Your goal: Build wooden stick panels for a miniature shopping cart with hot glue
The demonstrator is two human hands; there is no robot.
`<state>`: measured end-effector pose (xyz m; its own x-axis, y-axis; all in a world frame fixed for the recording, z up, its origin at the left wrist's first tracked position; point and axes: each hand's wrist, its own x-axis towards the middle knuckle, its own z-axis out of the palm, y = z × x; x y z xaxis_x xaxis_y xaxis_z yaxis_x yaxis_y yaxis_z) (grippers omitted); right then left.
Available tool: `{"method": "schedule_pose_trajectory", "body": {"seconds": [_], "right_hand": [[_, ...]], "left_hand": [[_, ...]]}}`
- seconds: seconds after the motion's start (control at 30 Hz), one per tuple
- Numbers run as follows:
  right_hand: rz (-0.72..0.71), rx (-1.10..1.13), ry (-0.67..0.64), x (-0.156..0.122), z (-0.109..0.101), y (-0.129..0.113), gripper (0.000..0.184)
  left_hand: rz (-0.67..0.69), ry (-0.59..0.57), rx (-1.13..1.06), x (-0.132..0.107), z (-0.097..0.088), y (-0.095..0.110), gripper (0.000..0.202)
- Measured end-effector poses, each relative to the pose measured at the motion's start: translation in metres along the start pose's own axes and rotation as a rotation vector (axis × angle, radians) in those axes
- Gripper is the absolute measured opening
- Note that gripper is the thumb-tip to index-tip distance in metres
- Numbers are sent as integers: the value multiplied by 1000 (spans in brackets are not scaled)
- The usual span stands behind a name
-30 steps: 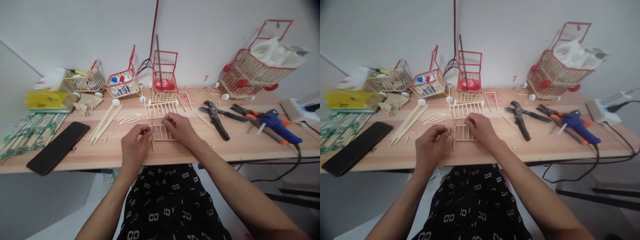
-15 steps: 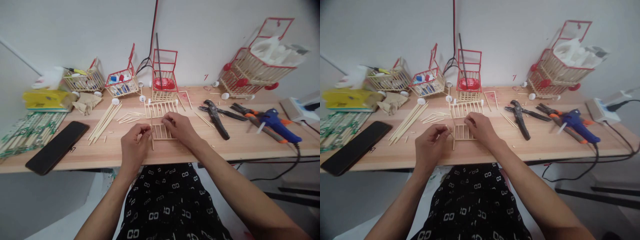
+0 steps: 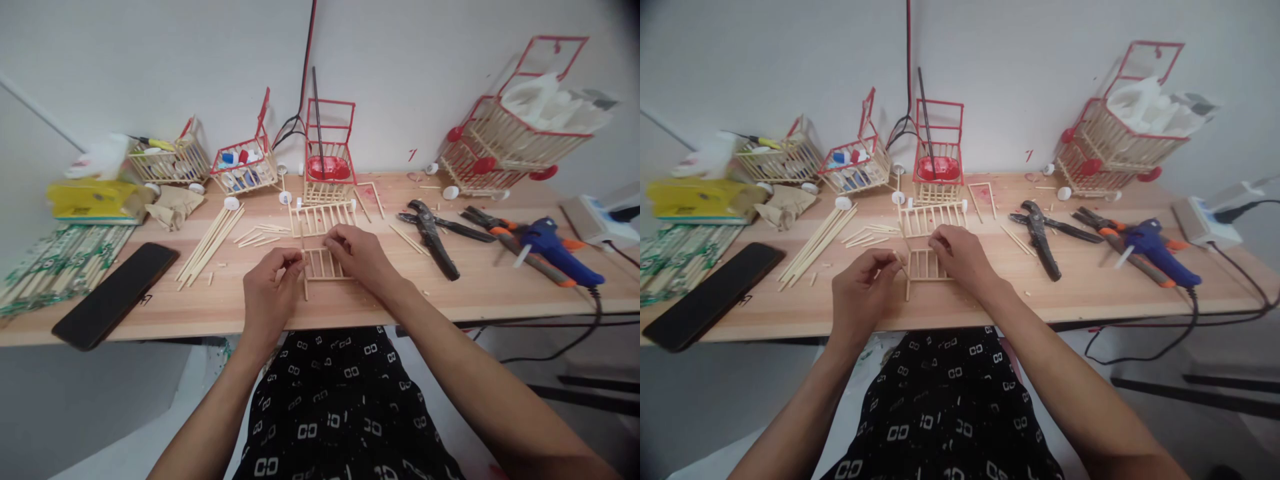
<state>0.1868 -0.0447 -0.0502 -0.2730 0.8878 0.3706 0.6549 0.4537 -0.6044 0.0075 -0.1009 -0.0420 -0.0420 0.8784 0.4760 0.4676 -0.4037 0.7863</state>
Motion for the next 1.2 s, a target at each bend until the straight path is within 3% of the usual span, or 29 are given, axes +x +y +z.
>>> {"method": "schedule_pose_trajectory", "body": {"seconds": [1.2], "right_hand": [[-22,-27,12,1,0,-2,10]], "left_hand": [[2,-14,15,0,-1,2,7]]}}
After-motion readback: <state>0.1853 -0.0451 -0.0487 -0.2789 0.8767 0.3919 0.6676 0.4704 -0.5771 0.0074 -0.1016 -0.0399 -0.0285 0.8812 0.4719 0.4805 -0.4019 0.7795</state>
